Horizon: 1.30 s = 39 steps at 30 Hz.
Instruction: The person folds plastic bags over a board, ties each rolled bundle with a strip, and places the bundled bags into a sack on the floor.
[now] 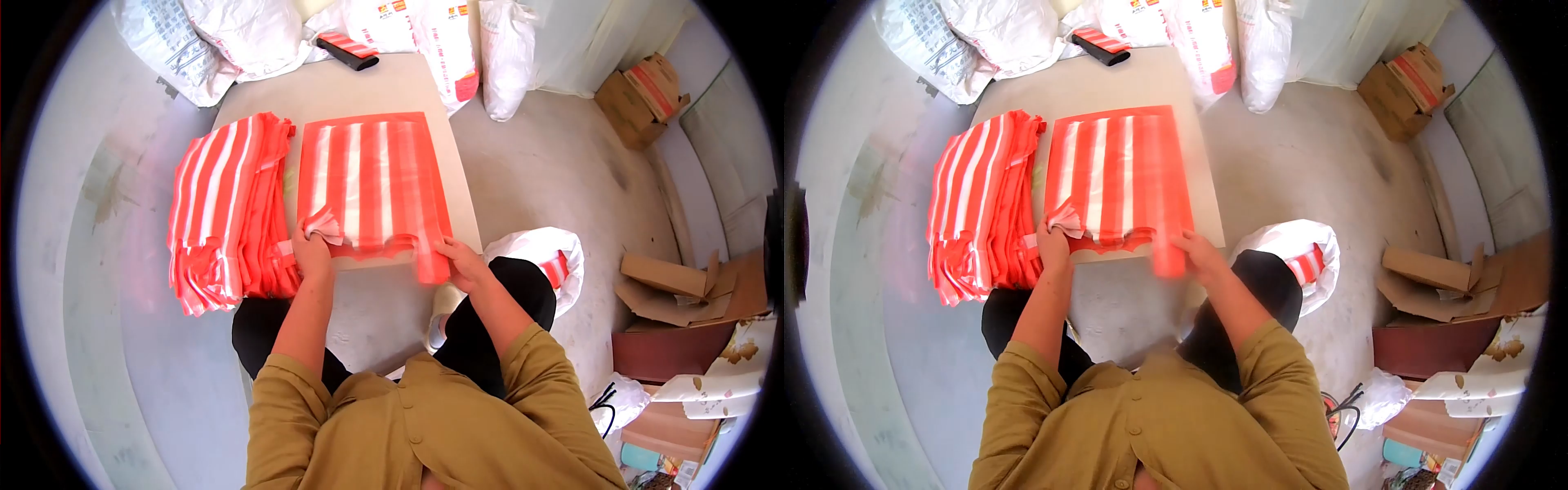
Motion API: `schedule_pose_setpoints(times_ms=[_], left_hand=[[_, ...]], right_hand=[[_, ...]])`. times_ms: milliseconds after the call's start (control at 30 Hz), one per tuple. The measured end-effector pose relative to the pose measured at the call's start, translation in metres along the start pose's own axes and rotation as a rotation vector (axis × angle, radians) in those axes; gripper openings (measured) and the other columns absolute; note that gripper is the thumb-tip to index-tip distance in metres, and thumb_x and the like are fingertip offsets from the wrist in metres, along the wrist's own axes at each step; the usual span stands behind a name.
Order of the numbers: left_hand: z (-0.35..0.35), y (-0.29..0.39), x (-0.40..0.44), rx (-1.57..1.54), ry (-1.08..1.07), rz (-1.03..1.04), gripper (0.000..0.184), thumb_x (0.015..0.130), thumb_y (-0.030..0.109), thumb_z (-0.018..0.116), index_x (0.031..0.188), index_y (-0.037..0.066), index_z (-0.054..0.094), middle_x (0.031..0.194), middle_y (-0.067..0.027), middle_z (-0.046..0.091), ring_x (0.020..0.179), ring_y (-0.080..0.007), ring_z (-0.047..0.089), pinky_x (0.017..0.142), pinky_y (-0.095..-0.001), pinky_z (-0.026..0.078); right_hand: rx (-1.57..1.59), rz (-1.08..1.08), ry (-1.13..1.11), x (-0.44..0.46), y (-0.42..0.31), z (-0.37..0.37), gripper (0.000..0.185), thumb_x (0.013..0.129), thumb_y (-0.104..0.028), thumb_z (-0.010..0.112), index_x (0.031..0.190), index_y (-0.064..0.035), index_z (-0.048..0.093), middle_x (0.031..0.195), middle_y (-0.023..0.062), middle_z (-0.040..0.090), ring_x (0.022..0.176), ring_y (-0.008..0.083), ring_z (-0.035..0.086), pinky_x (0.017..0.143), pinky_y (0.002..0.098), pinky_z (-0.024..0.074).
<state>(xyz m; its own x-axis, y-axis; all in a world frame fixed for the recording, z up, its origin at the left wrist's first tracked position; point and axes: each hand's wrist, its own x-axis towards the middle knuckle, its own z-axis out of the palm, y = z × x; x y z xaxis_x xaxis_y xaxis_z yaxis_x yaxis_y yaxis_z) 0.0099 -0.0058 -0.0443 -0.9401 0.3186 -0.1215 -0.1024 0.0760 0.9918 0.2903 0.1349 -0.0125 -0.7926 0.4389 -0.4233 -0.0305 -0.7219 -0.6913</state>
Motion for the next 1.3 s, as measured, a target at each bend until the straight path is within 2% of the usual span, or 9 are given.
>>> schedule_pose_setpoints(times_ms=[267,467,667,767,967,1000,1100,1133,1300], left_hand=[[-0.009,0.014,0.002,-0.162,-0.081,-0.197,0.042,0.1,0.012,0.042,0.142,0.012,0.044,0.12,-0.0087,0.06,0.102,-0.0192,0.064,0.084,-0.0337,0.053],[-0.016,0.022,-0.01,-0.235,-0.015,-0.322,0.037,0.103,0.024,0.039,0.137,0.012,0.046,0.119,-0.0108,0.062,0.095,-0.0271,0.067,0.085,-0.0382,0.053],[-0.02,0.007,-0.026,-0.437,0.086,-0.348,0.041,0.105,0.036,0.043,0.13,0.004,0.049,0.118,-0.0126,0.064,0.099,-0.0275,0.068,0.091,-0.038,0.051],[-0.025,0.016,-0.044,-0.515,0.157,-0.412,0.044,0.104,0.038,0.047,0.13,0.004,0.049,0.119,-0.0119,0.063,0.102,-0.0267,0.068,0.093,-0.0368,0.05],[-0.052,0.012,-0.068,-0.659,0.164,-0.427,0.048,0.102,0.036,0.053,0.136,0.003,0.047,0.129,-0.0119,0.059,0.117,-0.0251,0.063,0.103,-0.0364,0.045],[-0.056,0.014,-0.07,-0.664,0.161,-0.419,0.049,0.101,0.037,0.057,0.135,0.004,0.049,0.13,-0.0099,0.06,0.118,-0.0252,0.062,0.107,-0.0388,0.041],[-0.063,0.028,-0.077,-0.705,0.171,-0.431,0.047,0.1,0.035,0.06,0.134,0.004,0.051,0.131,-0.0103,0.059,0.116,-0.0249,0.062,0.103,-0.0389,0.045],[-0.064,0.034,-0.079,-0.771,0.122,-0.419,0.042,0.101,0.036,0.059,0.132,0.008,0.054,0.13,-0.009,0.061,0.114,-0.0236,0.062,0.092,-0.035,0.052],[-0.075,0.014,-0.064,-0.484,-0.001,-0.364,0.025,0.099,0.02,0.063,0.119,0.005,0.061,0.112,-0.0066,0.066,0.093,-0.0187,0.065,0.076,-0.0324,0.057]], right_hand=[[-0.249,-0.02,0.154,0.009,0.001,0.009,0.045,0.092,-0.01,0.063,0.134,-0.0009,0.053,0.112,0.0073,0.066,0.099,0.0158,0.064,0.085,0.0312,0.0524],[-0.451,-0.08,0.23,0.005,0.007,0.012,0.057,0.09,-0.01,0.062,0.145,-0.0053,0.046,0.098,0.0007,0.064,0.079,0.0072,0.058,0.067,0.0254,0.0476],[-0.772,-0.2,0.329,0.009,0.028,-0.013,0.063,0.085,-0.012,0.067,0.142,0.0026,0.045,0.097,0.0121,0.07,0.086,0.0176,0.066,0.079,0.0304,0.0521],[-0.841,-0.232,0.36,-0.003,0.031,-0.005,0.059,0.089,-0.009,0.065,0.143,0.0013,0.044,0.089,0.0043,0.065,0.078,0.0112,0.06,0.073,0.027,0.0478],[-0.494,-0.311,0.449,-0.015,0.067,-0.017,0.045,0.091,-0.014,0.068,0.133,-0.0054,0.053,0.103,0.0038,0.065,0.096,0.0117,0.059,0.084,0.0241,0.0452],[-0.376,-0.177,0.426,-0.016,0.066,-0.017,0.043,0.092,-0.023,0.07,0.129,-0.0095,0.054,0.12,0.0041,0.06,0.114,0.0152,0.054,0.1,0.0309,0.0396],[-0.006,-0.123,0.43,-0.02,0.063,-0.011,0.051,0.092,-0.034,0.071,0.132,-0.01,0.05,0.135,0.0033,0.052,0.127,0.0178,0.045,0.112,0.0404,0.0274],[-0.035,-0.139,0.398,-0.012,0.068,-0.021,0.064,0.092,-0.042,0.069,0.141,-0.0106,0.045,0.144,0.001,0.045,0.133,0.0196,0.038,0.115,0.0468,0.0192],[-0.059,-0.169,0.296,0.012,0.075,-0.029,0.061,0.093,-0.04,0.069,0.142,-0.0103,0.046,0.144,0.0021,0.05,0.133,0.0187,0.043,0.112,0.0433,0.0258]])
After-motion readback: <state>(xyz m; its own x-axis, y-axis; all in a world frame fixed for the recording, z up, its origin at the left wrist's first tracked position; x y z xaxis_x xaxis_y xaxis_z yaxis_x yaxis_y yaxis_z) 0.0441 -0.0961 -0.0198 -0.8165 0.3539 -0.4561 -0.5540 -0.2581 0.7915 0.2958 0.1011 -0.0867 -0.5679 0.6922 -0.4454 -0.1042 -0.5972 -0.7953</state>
